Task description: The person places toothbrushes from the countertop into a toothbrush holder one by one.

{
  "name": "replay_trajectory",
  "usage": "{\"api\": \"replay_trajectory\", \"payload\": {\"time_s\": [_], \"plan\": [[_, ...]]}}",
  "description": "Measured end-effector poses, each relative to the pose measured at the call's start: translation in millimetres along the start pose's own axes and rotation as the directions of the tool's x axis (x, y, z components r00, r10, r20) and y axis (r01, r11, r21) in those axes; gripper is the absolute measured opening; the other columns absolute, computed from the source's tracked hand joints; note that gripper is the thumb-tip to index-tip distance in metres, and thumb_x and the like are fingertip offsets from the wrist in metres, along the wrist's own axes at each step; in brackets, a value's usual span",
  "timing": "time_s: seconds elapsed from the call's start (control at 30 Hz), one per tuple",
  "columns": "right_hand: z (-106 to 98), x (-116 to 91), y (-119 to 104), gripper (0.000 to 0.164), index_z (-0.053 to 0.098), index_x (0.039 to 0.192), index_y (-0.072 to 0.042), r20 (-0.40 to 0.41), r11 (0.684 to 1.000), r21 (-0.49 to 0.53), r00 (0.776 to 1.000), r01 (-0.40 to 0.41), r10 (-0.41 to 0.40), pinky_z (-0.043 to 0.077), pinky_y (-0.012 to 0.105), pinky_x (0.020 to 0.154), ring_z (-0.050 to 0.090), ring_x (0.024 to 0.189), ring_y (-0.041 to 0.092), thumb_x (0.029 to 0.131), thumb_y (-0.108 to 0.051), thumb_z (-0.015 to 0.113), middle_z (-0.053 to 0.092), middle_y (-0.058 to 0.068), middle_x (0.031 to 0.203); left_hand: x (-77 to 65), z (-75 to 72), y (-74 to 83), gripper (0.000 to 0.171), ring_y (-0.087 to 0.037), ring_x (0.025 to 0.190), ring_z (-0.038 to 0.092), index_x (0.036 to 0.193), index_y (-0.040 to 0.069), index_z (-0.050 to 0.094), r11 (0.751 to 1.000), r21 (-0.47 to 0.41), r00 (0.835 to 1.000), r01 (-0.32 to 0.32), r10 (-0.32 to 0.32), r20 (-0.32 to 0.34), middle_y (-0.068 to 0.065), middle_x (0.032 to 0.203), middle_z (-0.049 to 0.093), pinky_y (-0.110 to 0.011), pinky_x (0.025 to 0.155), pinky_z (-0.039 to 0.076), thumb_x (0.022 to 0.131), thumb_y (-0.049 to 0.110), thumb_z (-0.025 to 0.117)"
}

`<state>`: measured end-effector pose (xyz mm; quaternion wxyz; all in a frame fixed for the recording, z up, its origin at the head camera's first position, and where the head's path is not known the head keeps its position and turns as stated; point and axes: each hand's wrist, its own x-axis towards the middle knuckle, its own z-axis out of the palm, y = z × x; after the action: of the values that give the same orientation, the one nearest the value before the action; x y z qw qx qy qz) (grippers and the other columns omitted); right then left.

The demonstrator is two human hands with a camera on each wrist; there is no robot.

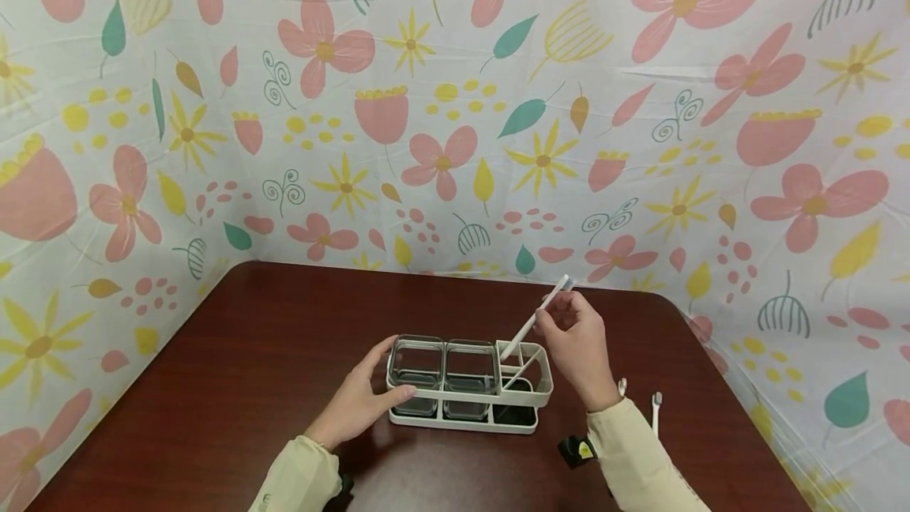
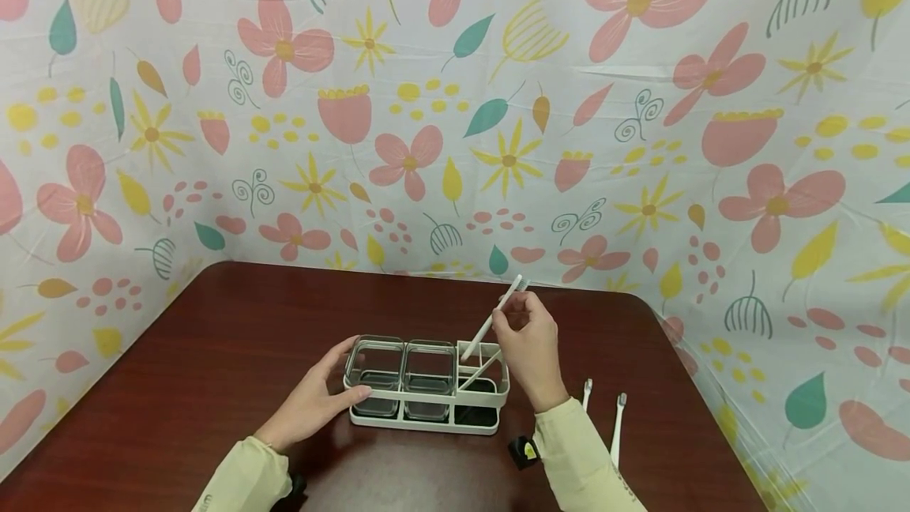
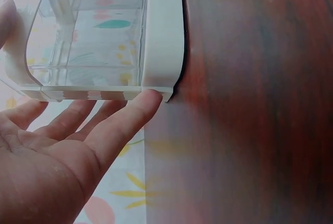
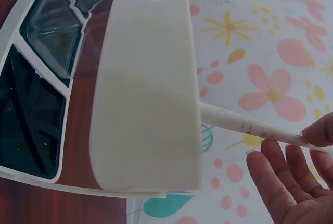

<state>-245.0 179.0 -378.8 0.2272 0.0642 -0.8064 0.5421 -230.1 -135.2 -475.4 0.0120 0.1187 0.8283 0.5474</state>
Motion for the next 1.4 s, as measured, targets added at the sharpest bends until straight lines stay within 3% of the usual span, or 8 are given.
{"api": "replay_trajectory", "payload": {"time_s": [0.3,0.47,0.67,0.87,1.23,1.4], "plan": [[2,-3,3,0.009,0.066,0.101,-0.001,0.008,0.994,-0.105,1.0,0.016,-0.015,0.051,0.022,0.067,0.066,0.075,0.016,0.093,-0.005,0.067,0.068,0.011,0.09,-1.0,-0.6,2.2,0.086,-0.034,0.135,0.041,0.154,0.024,0.034,1.0,-0.013,1.0,0.016,-0.016,0.009,-0.009,0.154,0.037,-0.061,0.102,0.036,0.084,0.038,0.081],[4,-5,9,0.008,0.068,0.099,-0.002,0.025,0.987,-0.158,1.0,0.02,-0.016,0.049,0.025,0.068,0.067,0.079,0.019,0.092,-0.006,0.069,0.07,0.009,0.09,-1.7,-1.0,2.7,0.086,-0.034,0.133,0.044,0.154,0.023,0.034,1.0,-0.012,1.0,0.021,-0.021,0.009,-0.01,0.154,0.037,-0.059,0.1,0.038,0.084,0.039,0.081],[6,-7,13,0.007,0.069,0.098,-0.003,0.048,0.984,-0.178,0.999,0.032,-0.023,0.051,0.025,0.07,0.068,0.082,0.02,0.091,-0.006,0.07,0.07,0.007,0.09,-1.7,-1.3,3.0,0.086,-0.03,0.125,0.051,0.154,0.022,0.034,1.0,-0.022,1.0,0.011,-0.011,0.009,-0.009,0.149,0.042,-0.055,0.097,0.043,0.084,0.037,0.081],[8,-10,16,0.004,0.07,0.095,-0.006,0.072,0.975,-0.217,0.997,0.054,-0.04,0.052,0.028,0.066,0.066,0.079,0.018,0.091,-0.007,0.071,0.07,0.004,0.088,-1.4,-1.2,3.0,0.087,-0.032,0.129,0.048,0.154,0.02,0.034,1.0,-0.013,1.0,0.01,-0.01,0.01,-0.01,0.151,0.04,-0.057,0.098,0.041,0.084,0.038,0.081],[10,-14,18,0.003,0.072,0.093,-0.006,0.1,0.962,-0.266,0.994,0.065,-0.04,0.05,0.028,0.058,0.063,0.072,0.016,0.09,-0.007,0.071,0.07,0.004,0.083,-1.5,-1.0,2.6,0.087,-0.028,0.118,0.056,0.154,0.016,0.033,0.998,-0.054,1.0,-0.01,0.011,0.022,-0.013,0.136,0.053,-0.048,0.091,0.048,0.084,0.033,0.081],[11,-17,19,0.004,0.072,0.092,-0.005,0.109,0.96,-0.272,0.993,0.071,-0.043,0.053,0.031,0.064,0.066,0.075,0.016,0.09,-0.008,0.071,0.07,0.004,0.085,-1.7,-1.0,3.0,0.086,-0.027,0.118,0.056,0.154,0.017,0.034,0.998,-0.054,1.0,-0.006,0.007,0.016,-0.012,0.136,0.053,-0.05,0.092,0.047,0.084,0.033,0.081]]}}
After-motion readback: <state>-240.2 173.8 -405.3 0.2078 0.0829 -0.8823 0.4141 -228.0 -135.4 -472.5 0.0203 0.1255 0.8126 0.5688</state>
